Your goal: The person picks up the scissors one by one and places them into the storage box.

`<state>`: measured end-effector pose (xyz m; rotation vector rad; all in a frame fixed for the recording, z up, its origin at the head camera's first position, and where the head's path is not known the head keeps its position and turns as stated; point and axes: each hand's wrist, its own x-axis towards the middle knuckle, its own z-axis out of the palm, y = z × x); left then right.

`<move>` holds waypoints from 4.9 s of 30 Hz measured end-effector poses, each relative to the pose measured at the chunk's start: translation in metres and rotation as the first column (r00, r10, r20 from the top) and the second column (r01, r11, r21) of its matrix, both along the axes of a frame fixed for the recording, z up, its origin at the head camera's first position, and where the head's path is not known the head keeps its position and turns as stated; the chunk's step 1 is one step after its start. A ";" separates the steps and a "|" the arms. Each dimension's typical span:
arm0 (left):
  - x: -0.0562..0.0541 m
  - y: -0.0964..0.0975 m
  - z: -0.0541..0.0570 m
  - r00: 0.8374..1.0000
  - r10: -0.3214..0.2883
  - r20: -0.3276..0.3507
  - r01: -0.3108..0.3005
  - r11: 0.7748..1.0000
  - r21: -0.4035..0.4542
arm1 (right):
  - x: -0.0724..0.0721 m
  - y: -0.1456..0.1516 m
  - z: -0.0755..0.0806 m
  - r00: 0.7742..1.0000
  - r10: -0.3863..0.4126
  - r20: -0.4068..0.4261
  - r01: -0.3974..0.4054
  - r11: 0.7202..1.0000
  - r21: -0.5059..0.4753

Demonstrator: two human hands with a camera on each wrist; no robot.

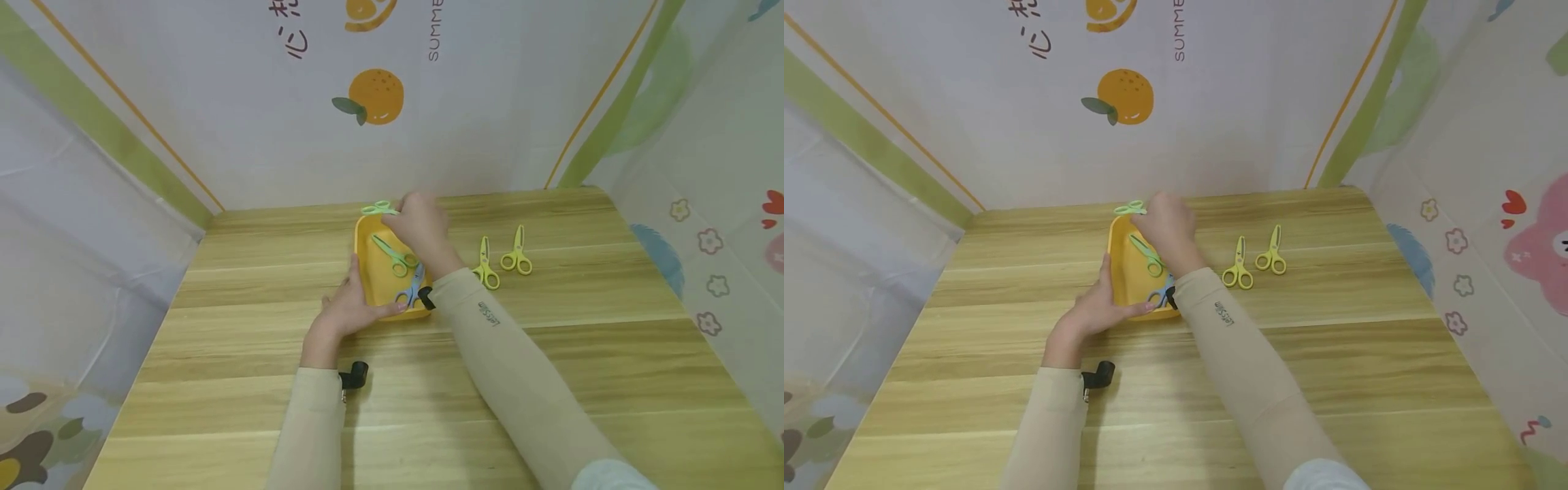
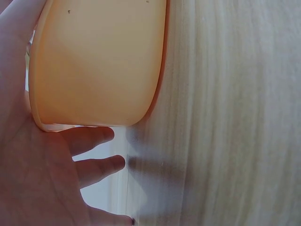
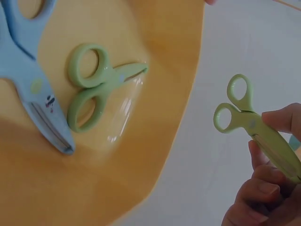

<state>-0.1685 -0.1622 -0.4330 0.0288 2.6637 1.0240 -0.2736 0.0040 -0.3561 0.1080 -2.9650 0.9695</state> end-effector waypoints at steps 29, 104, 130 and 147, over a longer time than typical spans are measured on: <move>-0.001 0.001 0.000 1.000 0.012 0.027 -0.011 1.000 -0.026 | 0.000 -0.017 -0.019 0.962 0.104 0.251 -0.160 0.963 0.215; -0.001 0.005 0.003 1.000 0.011 0.025 -0.011 1.000 -0.023 | 0.129 0.137 0.013 0.972 -0.218 -0.089 0.142 0.842 -0.521; 0.000 0.002 0.002 1.000 0.004 0.015 -0.004 1.000 -0.008 | 0.109 0.165 0.002 0.974 -0.224 -0.036 0.191 0.898 -0.396; 0.000 0.004 0.003 1.000 -0.004 0.006 0.004 1.000 -0.007 | 0.070 0.195 -0.023 0.983 -0.177 0.051 0.180 0.982 -0.060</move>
